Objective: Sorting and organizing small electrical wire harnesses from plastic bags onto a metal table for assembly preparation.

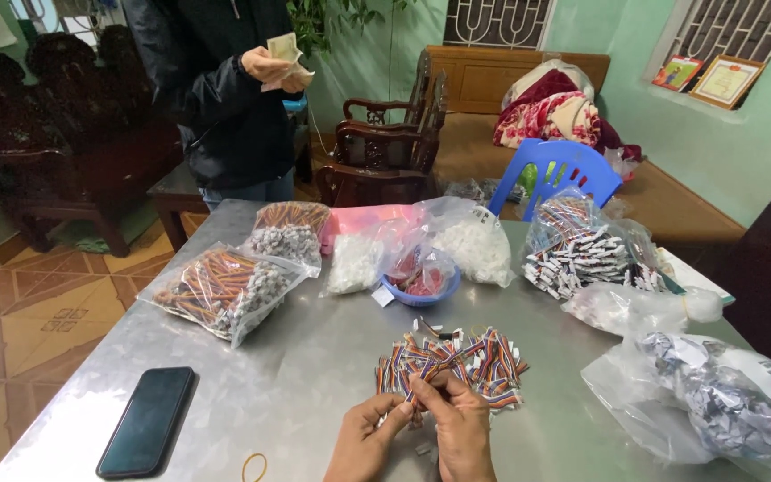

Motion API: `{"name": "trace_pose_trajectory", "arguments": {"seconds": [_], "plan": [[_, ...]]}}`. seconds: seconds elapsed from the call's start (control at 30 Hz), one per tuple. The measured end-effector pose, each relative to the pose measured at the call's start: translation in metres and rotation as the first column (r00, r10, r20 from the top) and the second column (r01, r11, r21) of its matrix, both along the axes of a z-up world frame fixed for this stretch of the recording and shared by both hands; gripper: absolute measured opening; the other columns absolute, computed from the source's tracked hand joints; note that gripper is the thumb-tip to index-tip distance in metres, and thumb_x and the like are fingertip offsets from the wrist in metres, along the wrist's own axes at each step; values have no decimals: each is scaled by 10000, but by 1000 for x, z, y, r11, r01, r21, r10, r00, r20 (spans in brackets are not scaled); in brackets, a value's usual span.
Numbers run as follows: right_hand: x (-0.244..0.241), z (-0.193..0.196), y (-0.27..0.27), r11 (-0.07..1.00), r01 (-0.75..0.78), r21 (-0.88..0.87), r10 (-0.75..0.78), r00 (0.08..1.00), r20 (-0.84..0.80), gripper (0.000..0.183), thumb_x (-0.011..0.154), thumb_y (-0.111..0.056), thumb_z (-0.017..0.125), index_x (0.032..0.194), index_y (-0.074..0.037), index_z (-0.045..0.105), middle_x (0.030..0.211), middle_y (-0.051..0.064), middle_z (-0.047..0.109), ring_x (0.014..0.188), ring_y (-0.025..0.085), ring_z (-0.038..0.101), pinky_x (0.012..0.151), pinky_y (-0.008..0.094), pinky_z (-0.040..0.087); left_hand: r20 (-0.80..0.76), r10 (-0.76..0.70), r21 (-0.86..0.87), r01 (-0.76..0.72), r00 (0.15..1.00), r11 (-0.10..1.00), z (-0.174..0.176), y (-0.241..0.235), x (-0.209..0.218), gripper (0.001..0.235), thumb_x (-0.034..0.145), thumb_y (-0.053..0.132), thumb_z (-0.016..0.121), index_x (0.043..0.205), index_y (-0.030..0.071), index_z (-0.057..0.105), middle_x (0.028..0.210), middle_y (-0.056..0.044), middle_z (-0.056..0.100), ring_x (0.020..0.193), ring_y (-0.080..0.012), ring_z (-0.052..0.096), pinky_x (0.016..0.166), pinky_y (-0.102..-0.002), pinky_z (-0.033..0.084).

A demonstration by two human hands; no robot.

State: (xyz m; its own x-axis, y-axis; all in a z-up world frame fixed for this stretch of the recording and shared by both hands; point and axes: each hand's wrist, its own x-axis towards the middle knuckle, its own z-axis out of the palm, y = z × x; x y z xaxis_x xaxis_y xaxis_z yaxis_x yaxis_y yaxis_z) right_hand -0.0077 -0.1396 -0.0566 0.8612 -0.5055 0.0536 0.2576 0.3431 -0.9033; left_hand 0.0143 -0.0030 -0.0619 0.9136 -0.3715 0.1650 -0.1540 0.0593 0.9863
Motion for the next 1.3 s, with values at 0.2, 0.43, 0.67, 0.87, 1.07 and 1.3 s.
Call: {"name": "trace_pose_trajectory", "arguments": {"seconds": [0.2,0.43,0.67,0.87,1.07,1.3], "plan": [[-9,14,5,1000,-14,-14,14,1000,-9,116,842,9,813,751,24,742,640,90,637,611,181,547,574,325,470,-34,13,3,-13,999,1000,8,1,-9,214,936,216,693,781,89,767,789,13,748,818,-96,656,835,-253,492],[-8,10,-2,996,0,-92,2,1000,18,167,846,-5,807,711,-22,710,608,69,624,595,147,493,614,298,425,110,27,25,-30,994,999,12,-1,-15,234,952,254,699,771,116,755,776,19,746,801,-89,654,798,-253,488],[-12,34,-14,950,-7,-311,2,1000,-17,218,849,-44,823,671,-2,703,576,41,520,567,128,441,569,269,355,182,60,146,-87,981,985,40,18,-28,270,983,335,640,788,184,748,832,68,747,852,-79,665,799,-255,477],[-1,66,-70,644,-298,-705,-52,902,-428,266,782,-288,854,990,-123,873,911,-19,855,823,72,747,814,215,562,482,343,83,-432,806,898,20,38,-8,465,966,193,355,1255,131,714,1118,-101,703,1041,-245,643,954,-355,465],[-48,31,-164,453,-343,-823,-182,868,-461,444,769,-412,811,1166,-213,787,1114,-51,783,1024,79,726,954,246,498,364,507,202,-598,781,776,43,79,-4,764,642,-186,598,1304,183,699,936,-4,565,782,-159,570,642,-272,556],[-90,-39,-215,687,-377,-621,20,864,-503,212,773,-78,934,983,-71,968,777,28,741,636,101,558,615,214,446,625,457,626,-756,633,190,20,161,27,493,830,210,649,1322,237,663,1304,-74,646,1202,-345,541,1031,-512,409]]}}
